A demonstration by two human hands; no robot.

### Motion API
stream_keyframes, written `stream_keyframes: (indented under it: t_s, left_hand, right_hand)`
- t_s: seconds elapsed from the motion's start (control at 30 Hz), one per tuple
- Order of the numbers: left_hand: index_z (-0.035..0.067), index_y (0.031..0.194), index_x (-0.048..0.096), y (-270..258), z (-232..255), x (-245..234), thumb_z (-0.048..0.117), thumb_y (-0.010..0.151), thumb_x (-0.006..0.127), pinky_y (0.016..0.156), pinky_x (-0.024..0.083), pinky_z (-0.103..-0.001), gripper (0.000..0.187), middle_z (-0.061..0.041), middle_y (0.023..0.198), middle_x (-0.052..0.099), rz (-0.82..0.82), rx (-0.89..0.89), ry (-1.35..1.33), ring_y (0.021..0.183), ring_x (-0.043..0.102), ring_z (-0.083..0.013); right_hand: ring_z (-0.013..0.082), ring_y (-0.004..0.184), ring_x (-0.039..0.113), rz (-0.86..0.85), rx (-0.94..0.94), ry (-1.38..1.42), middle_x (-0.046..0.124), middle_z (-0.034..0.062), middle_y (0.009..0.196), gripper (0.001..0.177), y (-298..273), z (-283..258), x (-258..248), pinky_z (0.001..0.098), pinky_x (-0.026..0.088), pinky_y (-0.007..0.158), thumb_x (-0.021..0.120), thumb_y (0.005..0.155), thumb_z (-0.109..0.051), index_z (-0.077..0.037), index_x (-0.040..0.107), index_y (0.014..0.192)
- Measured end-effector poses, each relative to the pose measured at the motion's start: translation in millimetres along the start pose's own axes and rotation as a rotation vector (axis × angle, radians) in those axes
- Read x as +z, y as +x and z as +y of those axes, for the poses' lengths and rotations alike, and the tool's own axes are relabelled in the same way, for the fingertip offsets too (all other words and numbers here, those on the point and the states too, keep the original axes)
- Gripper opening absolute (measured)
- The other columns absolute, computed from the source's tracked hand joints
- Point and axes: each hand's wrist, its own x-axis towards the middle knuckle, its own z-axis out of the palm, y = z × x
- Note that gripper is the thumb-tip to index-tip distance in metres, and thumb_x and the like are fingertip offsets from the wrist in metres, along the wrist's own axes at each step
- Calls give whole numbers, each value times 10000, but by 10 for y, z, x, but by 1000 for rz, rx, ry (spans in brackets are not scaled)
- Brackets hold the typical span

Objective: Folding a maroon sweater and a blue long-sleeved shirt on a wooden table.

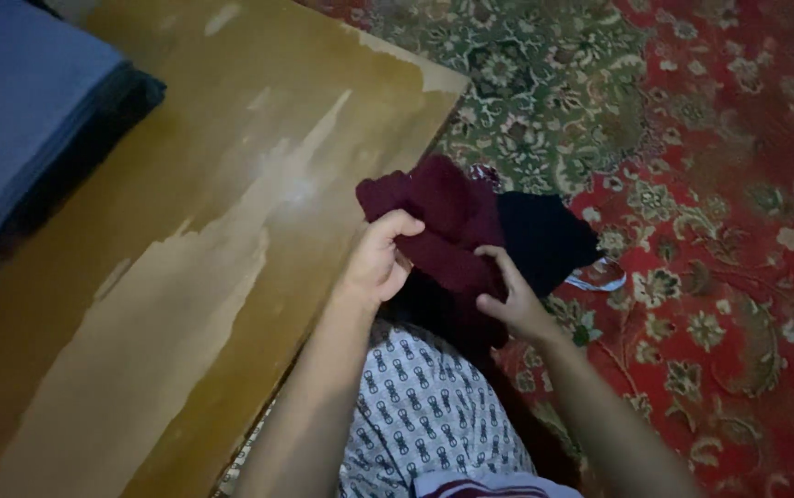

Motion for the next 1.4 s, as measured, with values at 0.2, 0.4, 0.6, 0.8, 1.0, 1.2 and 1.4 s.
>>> stream_keyframes:
  t_s: [0.2, 0.4, 0.6, 0.8, 1.0, 1.2, 1.4]
  left_hand:
    - [-83, 1230, 659, -239, 404, -46, -52, 848, 568, 1059, 534, -443, 395, -174, 1179, 724, -194, 57, -80, 1102, 694, -299]
    - [-73, 1229, 634, -833, 1102, 354, 46, 755, 566, 1003, 588, -426, 494, -170, 1176, 734, -180, 96, -46, 1073, 732, -296]
    - [-90, 961, 719, -1227, 1427, -544, 29, 1004, 570, 509, 553, -308, 196, -191, 938, 745, -400, 243, -83, 633, 707, -227]
    - [75, 675, 619, -1985, 1984, -282, 36, 789, 565, 655, 584, -402, 132, -104, 789, 703, 57, 489, -11, 711, 725, -267]
    - [19, 806, 699, -2821, 2639, -303, 56, 717, 525, 356, 422, -331, 198, -88, 754, 681, 318, 557, 163, 537, 629, -228]
    - [61, 863, 682, -3463, 3303, -825, 236, 890, 656, 378, 227, -387, 179, -73, 689, 611, 834, 348, 724, 452, 377, -238]
    - [-99, 936, 760, -3791, 3325, -1131, 467, 960, 680, 668, 498, -476, 572, -179, 747, 691, 1160, -202, 1801, 670, 614, -290]
  right_hand:
    - [202, 1508, 270, -41, 24, 323, 266, 37, 1640, 1156, 269, 485, 167, 383, 223, 1198, 715, 790, -715, -198, 119, 1635]
    - [354, 1262, 558, 222, 327, 1158, 584, 169, 1339, 854, 639, -208, 764, 513, 458, 1128, 532, 980, -771, -47, 501, 1431]
    - [264, 1066, 706, 110, 463, 996, 758, 72, 1144, 463, 855, -1036, 1156, 442, 533, 1005, 536, 976, -490, -131, 683, 1228]
    - [250, 866, 711, -69, 242, 1159, 759, 118, 1115, 127, 1215, -580, 1003, 257, 556, 656, 658, 1158, -241, -117, 685, 1156]
    - [267, 992, 724, -84, 181, 940, 733, 85, 1096, 205, 1418, -1708, 1801, 467, 600, 832, 555, 1074, -291, -129, 661, 1143]
    - [268, 997, 708, -325, 200, 948, 740, 82, 1037, 223, 1524, -2315, 2720, 528, 554, 928, 563, 1058, -260, -103, 710, 1116]
    - [210, 769, 637, -641, 255, 1096, 627, 63, 720, 254, 1807, -2094, 3812, 627, 527, 1078, 582, 950, -20, -56, 642, 706]
